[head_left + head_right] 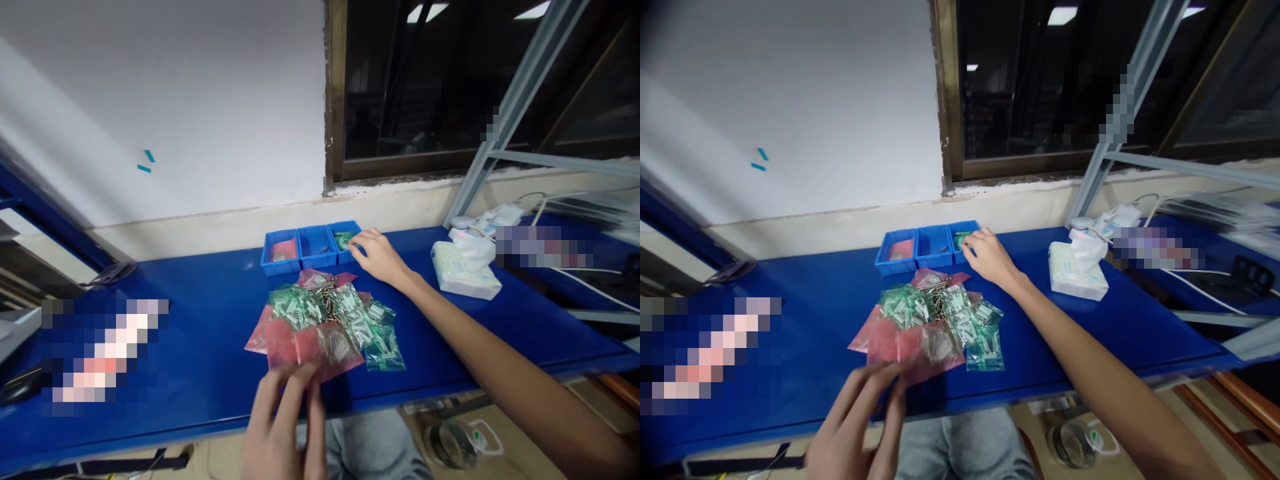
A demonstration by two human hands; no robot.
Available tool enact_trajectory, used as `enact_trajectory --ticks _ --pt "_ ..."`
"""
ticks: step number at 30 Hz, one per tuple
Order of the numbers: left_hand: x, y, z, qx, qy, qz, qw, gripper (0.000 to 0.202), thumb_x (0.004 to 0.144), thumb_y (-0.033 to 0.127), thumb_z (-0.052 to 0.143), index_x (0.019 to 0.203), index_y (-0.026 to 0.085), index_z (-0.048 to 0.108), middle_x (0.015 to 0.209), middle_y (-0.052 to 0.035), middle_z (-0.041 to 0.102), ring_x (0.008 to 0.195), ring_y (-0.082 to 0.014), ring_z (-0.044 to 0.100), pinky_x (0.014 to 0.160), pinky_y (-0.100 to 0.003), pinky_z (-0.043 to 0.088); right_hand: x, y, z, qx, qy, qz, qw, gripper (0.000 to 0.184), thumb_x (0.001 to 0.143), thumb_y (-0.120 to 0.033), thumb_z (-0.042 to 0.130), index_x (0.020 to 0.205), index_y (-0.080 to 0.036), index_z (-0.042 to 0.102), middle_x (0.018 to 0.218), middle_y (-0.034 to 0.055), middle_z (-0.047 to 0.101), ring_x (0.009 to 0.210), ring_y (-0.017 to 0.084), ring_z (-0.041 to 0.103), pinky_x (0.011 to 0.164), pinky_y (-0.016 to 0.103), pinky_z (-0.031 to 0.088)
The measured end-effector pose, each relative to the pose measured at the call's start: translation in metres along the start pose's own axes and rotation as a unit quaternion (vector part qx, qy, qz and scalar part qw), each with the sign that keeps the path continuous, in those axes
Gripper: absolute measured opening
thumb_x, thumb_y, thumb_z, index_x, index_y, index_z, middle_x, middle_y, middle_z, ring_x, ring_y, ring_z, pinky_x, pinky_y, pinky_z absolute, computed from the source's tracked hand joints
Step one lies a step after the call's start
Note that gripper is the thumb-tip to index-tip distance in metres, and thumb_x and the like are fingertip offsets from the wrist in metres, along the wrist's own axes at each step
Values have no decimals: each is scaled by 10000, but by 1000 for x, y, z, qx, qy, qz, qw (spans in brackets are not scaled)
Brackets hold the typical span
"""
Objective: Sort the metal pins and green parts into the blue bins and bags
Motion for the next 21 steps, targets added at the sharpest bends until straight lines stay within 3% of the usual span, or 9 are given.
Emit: enact_trajectory --ticks 3,5,10,13,16,21 --pt "62 15 4 -40 42 -19 998 303 972 257 429 1154 286 670 1087 -91 674 938 -248 665 758 -407 593 -2 -17 1 24 -21 -31 999 261 996 -226 451 954 -177 704 981 80 710 966 235 591 954 405 435" --pt "104 12 5 -6 32 -4 999 255 972 269 459 1117 247 669 1044 -94 673 873 -242 655 740 -400 568 -4 -30 3 51 -45 -53 996 247 1000 -225 459 995 -177 702 1024 84 695 1008 228 587 958 395 438" --pt "187 -34 24 35 -72 77 994 238 911 174 534 1107 172 669 969 -100 715 767 -208 655 686 -334 510 -12 -47 21 108 -148 -74 980 216 987 -188 487 1045 -197 695 1049 76 664 998 199 598 887 338 457" --pt "203 -63 51 11 -174 106 979 261 876 143 529 1079 158 693 796 -61 717 648 -171 631 633 -299 477 -16 -46 31 120 -184 -66 973 220 974 -145 489 1003 -208 697 994 59 682 971 196 601 870 337 449" --pt "198 -72 75 -26 -260 147 954 288 845 122 513 1048 170 713 786 -44 724 636 -154 626 630 -286 464 -16 -42 33 122 -191 -47 973 240 976 -131 476 1003 -214 699 990 57 689 974 198 604 882 342 445" --pt "191 -68 93 -81 -281 167 942 298 848 147 488 1033 179 720 820 -38 738 670 -147 649 640 -272 473 -13 -44 31 140 -207 -25 968 267 953 -92 483 985 -217 718 985 49 714 959 199 624 886 342 450"
Point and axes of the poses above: each hand's wrist, its own x-axis towards the middle knuckle, its own z-axis out of the palm, y = z × x, the point moved 5 cm from there along x, towards the middle knuckle
